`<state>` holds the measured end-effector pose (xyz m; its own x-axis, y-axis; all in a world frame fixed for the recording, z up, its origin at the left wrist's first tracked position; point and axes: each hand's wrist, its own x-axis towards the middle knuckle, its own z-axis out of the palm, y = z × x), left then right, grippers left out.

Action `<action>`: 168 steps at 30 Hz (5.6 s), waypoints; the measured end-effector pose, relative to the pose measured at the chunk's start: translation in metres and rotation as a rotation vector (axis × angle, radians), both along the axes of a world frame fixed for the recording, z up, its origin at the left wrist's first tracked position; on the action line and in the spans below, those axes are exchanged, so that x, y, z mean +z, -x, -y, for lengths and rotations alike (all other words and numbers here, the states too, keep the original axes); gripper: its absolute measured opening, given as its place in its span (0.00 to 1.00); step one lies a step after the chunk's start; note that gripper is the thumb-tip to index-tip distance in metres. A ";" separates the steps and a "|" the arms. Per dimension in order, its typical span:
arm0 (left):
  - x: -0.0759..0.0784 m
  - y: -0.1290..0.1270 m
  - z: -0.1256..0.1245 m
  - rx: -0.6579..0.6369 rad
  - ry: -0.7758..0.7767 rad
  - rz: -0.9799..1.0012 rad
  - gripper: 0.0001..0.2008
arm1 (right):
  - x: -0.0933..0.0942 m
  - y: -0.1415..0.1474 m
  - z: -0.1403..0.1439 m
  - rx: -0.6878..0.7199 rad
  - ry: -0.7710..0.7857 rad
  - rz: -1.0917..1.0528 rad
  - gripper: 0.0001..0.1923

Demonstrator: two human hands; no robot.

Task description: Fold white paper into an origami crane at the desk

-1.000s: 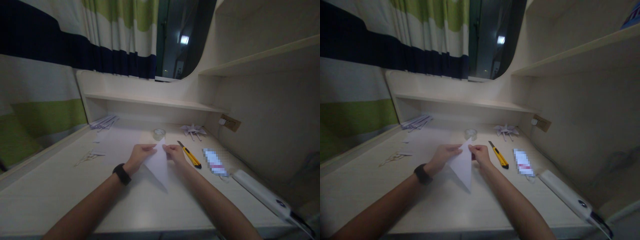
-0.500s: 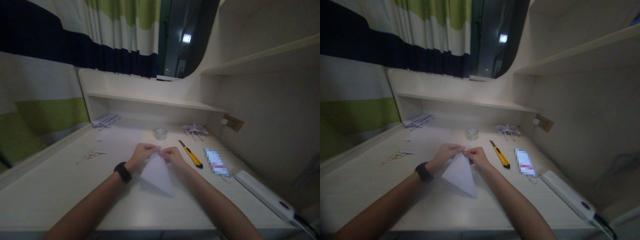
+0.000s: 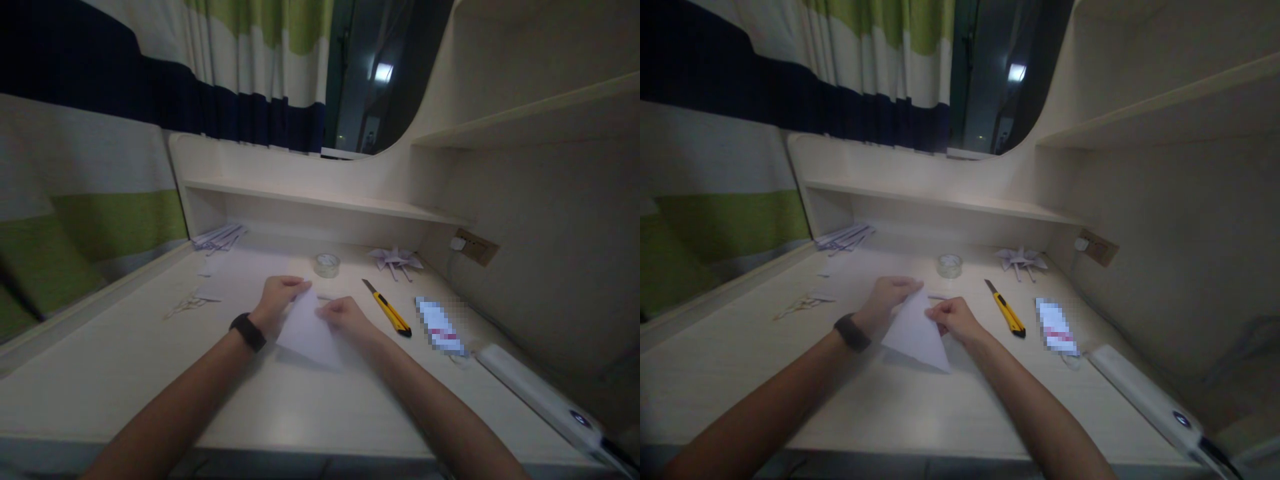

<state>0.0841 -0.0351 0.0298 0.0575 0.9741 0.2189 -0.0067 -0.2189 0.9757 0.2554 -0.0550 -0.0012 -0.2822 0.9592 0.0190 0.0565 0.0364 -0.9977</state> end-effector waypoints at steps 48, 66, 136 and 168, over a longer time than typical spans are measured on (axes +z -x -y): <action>-0.003 0.006 -0.005 -0.078 0.187 -0.037 0.15 | -0.006 -0.001 -0.007 -0.050 0.048 -0.134 0.12; -0.005 0.023 -0.017 -0.153 0.161 -0.083 0.14 | -0.007 -0.006 -0.009 -0.048 0.111 -0.136 0.09; -0.007 0.028 -0.019 -0.886 -0.281 -0.811 0.13 | 0.019 -0.026 -0.001 0.350 -0.127 0.463 0.09; -0.024 0.043 -0.037 -0.753 -0.189 -0.801 0.11 | 0.029 -0.090 -0.025 0.474 0.167 0.514 0.11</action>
